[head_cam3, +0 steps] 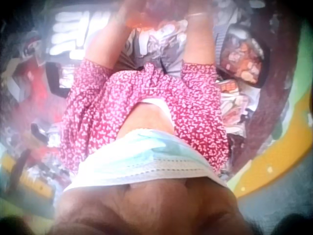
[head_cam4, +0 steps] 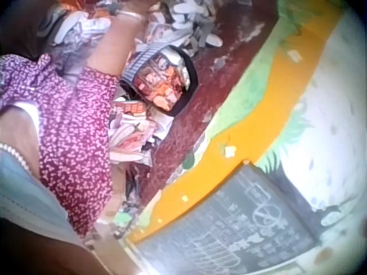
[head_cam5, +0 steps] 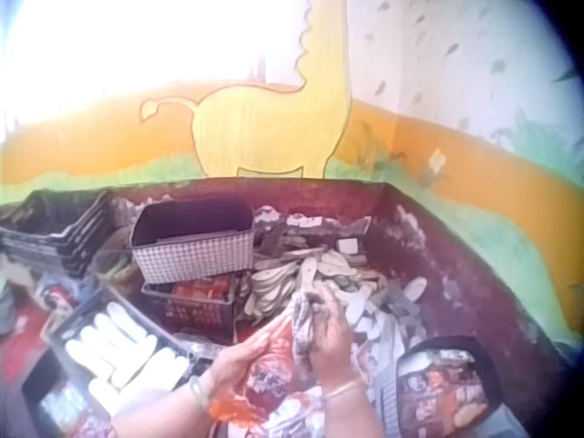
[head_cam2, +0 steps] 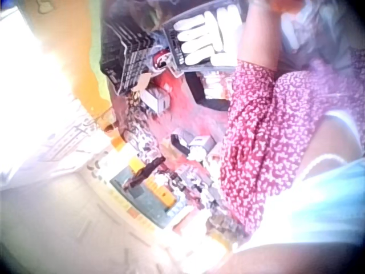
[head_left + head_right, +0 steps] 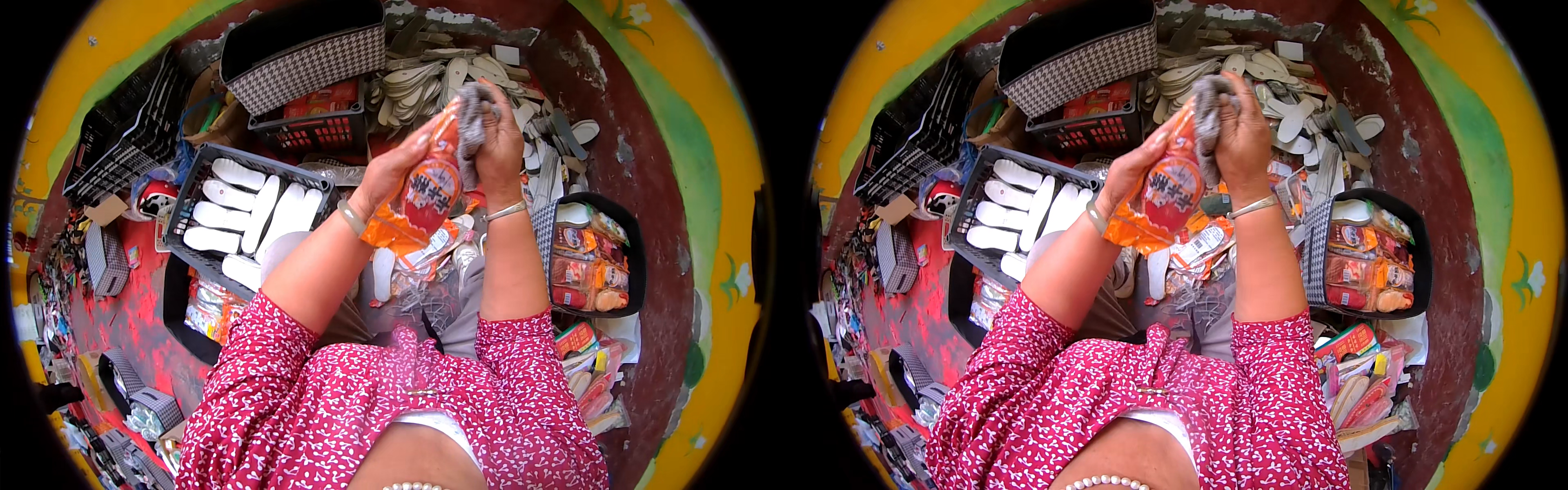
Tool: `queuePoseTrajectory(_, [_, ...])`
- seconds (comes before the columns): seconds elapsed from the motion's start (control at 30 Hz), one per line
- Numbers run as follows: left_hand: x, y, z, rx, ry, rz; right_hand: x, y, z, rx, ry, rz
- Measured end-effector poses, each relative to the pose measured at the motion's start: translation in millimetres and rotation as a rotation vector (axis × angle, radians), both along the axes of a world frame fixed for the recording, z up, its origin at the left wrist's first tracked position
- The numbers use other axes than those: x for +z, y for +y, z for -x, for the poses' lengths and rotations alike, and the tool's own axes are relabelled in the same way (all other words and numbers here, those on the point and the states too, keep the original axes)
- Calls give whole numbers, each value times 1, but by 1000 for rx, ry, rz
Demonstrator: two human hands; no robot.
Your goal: The person wipes various shoe insoles and packaged items with a cloth while sitting among piles of inventory.
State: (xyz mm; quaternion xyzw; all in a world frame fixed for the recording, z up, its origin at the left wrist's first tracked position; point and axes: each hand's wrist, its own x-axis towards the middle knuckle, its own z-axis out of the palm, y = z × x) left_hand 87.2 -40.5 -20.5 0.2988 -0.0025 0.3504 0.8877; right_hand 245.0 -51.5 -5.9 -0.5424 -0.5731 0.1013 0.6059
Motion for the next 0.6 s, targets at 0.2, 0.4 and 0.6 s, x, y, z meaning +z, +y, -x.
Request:
queuePoseTrajectory(0.2, [-14, 29, 11, 166, -133, 257, -7, -11, 48, 242, -513, -26])
queuePoseTrajectory(0.4, [-20, 40, 23, 267, -176, 247, 2, -32, 88, 404, -678, -29])
queuePoseTrajectory(0.6, [-14, 42, 41, 143, -77, 428, -10, -38, 99, 375, -791, -171])
